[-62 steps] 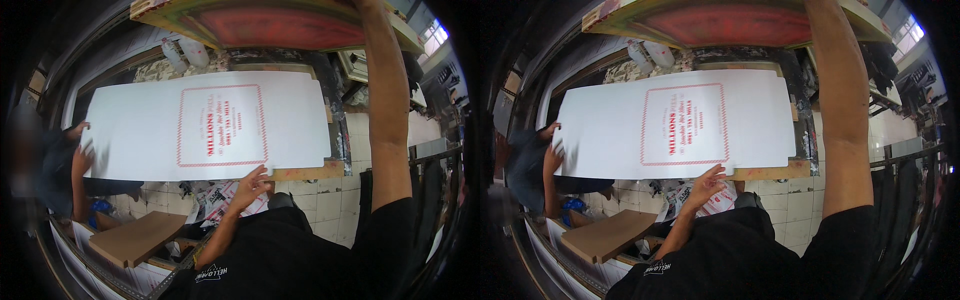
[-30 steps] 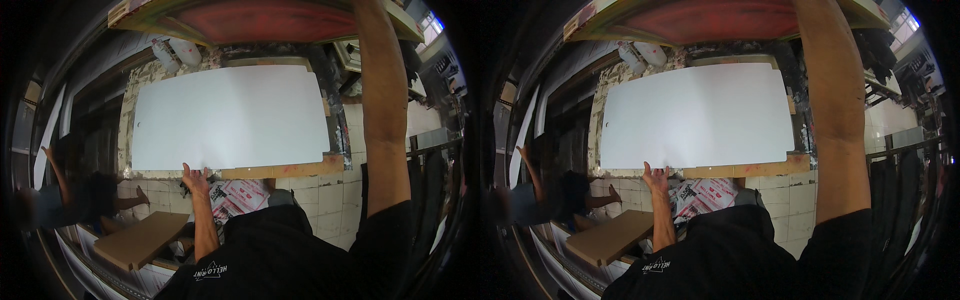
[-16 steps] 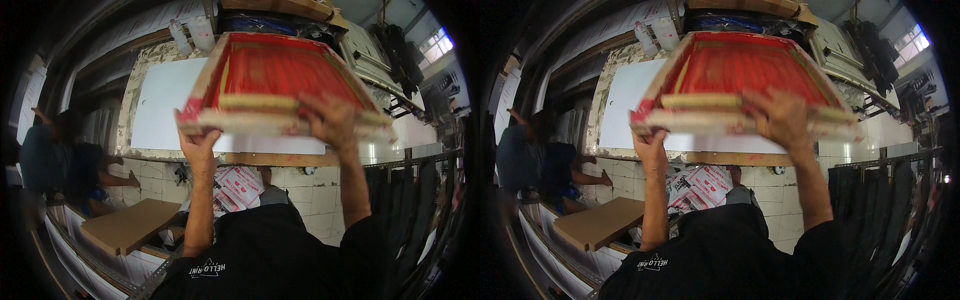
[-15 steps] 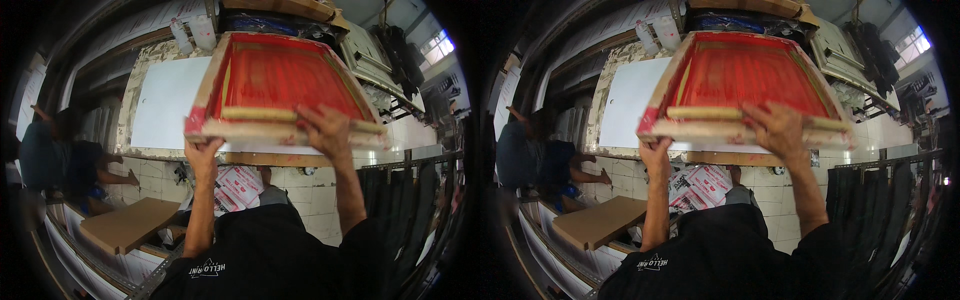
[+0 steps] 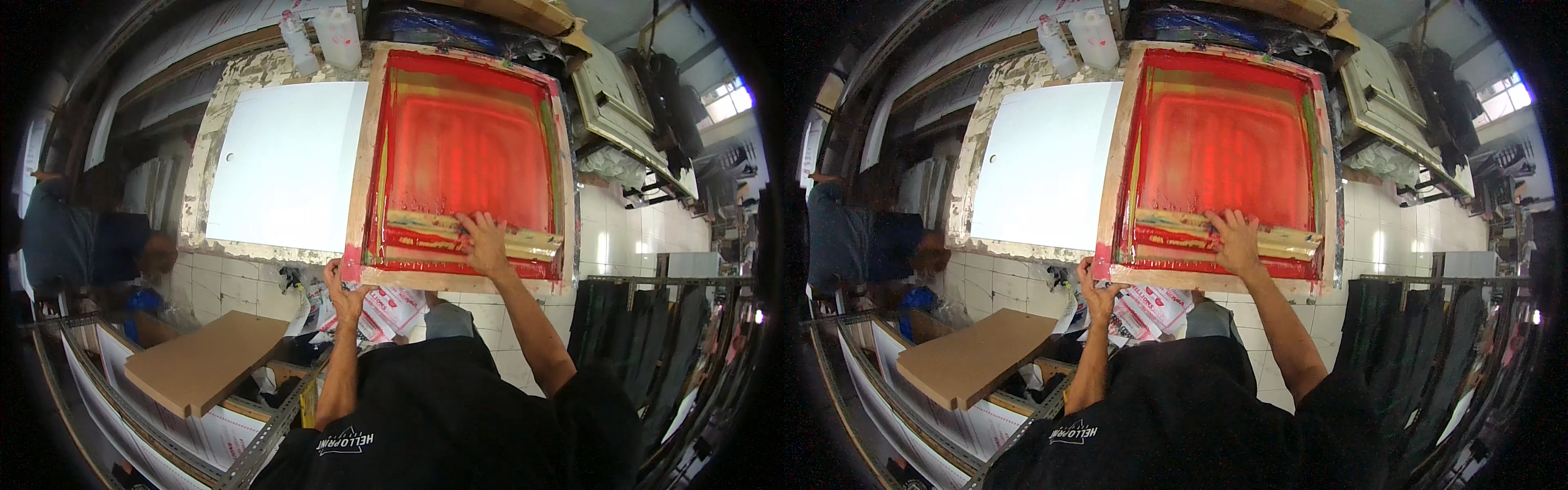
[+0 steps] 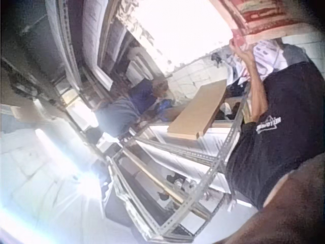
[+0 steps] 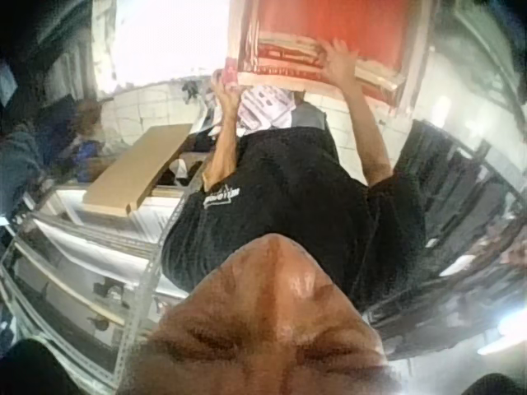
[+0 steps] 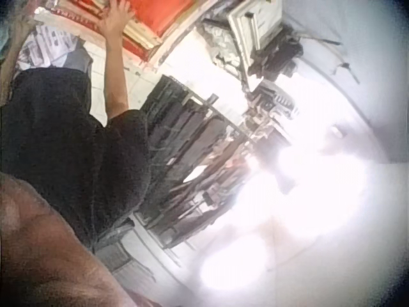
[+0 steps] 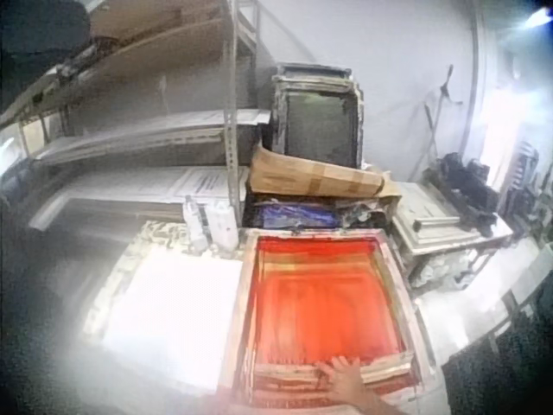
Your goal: The person places white cardboard sheets on a table and uses a squeegee to pull red ink across a screen printing frame, imprinting a design onto the cardboard. The person then removes the printed sheets and stacks them on a nearby rack.
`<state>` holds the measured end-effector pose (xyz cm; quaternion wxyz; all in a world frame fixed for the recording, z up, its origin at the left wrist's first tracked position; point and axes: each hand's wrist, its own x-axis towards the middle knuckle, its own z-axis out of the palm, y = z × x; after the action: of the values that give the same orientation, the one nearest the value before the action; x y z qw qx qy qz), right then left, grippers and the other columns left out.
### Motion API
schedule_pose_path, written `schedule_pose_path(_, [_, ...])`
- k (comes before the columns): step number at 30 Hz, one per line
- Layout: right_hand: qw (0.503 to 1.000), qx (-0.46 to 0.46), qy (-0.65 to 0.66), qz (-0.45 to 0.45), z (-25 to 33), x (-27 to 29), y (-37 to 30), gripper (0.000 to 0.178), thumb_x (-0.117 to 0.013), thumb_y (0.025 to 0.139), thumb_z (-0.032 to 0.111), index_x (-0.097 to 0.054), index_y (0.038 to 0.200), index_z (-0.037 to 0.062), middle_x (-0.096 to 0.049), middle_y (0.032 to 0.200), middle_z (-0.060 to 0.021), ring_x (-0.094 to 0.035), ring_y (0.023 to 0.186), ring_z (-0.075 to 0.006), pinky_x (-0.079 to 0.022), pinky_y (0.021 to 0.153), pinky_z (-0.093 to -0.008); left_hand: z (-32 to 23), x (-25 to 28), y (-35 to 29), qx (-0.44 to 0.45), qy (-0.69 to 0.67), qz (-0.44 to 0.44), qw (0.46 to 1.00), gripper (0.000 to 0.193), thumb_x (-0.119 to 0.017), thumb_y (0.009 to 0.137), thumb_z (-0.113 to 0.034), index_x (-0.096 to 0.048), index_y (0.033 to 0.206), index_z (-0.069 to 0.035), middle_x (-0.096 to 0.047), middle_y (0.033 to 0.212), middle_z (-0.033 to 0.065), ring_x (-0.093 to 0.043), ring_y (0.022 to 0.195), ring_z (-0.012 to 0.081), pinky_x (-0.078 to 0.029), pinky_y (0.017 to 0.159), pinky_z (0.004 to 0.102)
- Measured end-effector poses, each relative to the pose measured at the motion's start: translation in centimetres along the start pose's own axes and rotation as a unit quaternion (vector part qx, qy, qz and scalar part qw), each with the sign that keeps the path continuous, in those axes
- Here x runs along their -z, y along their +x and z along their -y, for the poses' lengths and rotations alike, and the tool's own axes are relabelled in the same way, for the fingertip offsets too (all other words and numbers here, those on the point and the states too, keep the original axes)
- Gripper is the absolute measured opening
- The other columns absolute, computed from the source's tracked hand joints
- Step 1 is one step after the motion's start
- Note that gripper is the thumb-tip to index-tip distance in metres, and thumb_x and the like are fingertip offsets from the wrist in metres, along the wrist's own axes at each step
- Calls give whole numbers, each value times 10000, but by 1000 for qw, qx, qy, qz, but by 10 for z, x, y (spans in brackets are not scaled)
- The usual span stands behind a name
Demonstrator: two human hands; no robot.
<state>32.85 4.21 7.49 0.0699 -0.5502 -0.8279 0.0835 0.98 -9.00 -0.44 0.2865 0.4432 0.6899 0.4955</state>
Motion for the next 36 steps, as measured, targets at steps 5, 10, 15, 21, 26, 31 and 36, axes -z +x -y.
schedule_pose_path(5, [995,22,10,-97,-49,-8,93,641,-698,767,204,-564,1395,196,-566,1153,-147,-524,1142,-364,-375,940,-667,-9,2,-2,-9,52,-1,999,826,-966,495,-140,-650,1250,-26,-495,1301,129,-512,1199,311,-440,1039,406])
schedule_pose_path(10, [983,42,-63,-167,-101,-7,203,628,-653,793,246,-550,1411,206,-576,1223,-143,-532,1171,-381,-361,961,-683,-7,3,-3,-6,39,-19,999,724,-929,569,-120,-650,1231,-26,-503,1282,140,-521,1165,313,-438,1021,404])
schedule_pose_path(15, [978,48,-51,-194,-156,-7,313,723,-688,754,178,-530,1457,227,-563,1351,-159,-511,1270,-387,-334,1019,-608,6,3,-5,-17,54,-24,998,653,-923,650,-152,-667,1241,-43,-483,1270,119,-520,1052,247,-447,933,348])
schedule_pose_path(21, [983,108,-36,-143,-195,17,405,696,-701,750,218,-551,1429,236,-599,1315,-139,-569,1162,-382,-413,912,-590,-6,4,-4,61,65,-23,996,646,-928,619,-141,-685,1208,-33,-512,1221,75,-521,984,190,-453,878,310])
schedule_pose_path(26, [988,97,-9,-120,-202,36,431,606,-740,818,198,-593,1406,215,-686,1237,-146,-613,1154,-367,-491,903,-491,-20,8,1,67,64,-10,996,681,-947,585,-139,-697,1214,-66,-524,1240,78,-544,1029,209,-458,915,325])
schedule_pose_path(31, [981,134,-25,-140,-188,20,399,524,-708,840,161,-631,1347,268,-725,1035,-167,-698,916,-381,-562,796,-490,-31,13,-4,89,38,-7,995,665,-936,593,-96,-692,1207,-22,-583,1146,76,-571,1001,206,-471,903,331])
schedule_pose_path(36, [978,107,-18,-176,-140,19,306,485,-666,866,157,-652,1328,305,-702,954,-173,-694,877,-390,-563,748,-516,-56,24,-8,155,-100,6,983,653,-884,584,22,-687,1207,21,-634,1041,51,-595,986,189,-475,896,323])
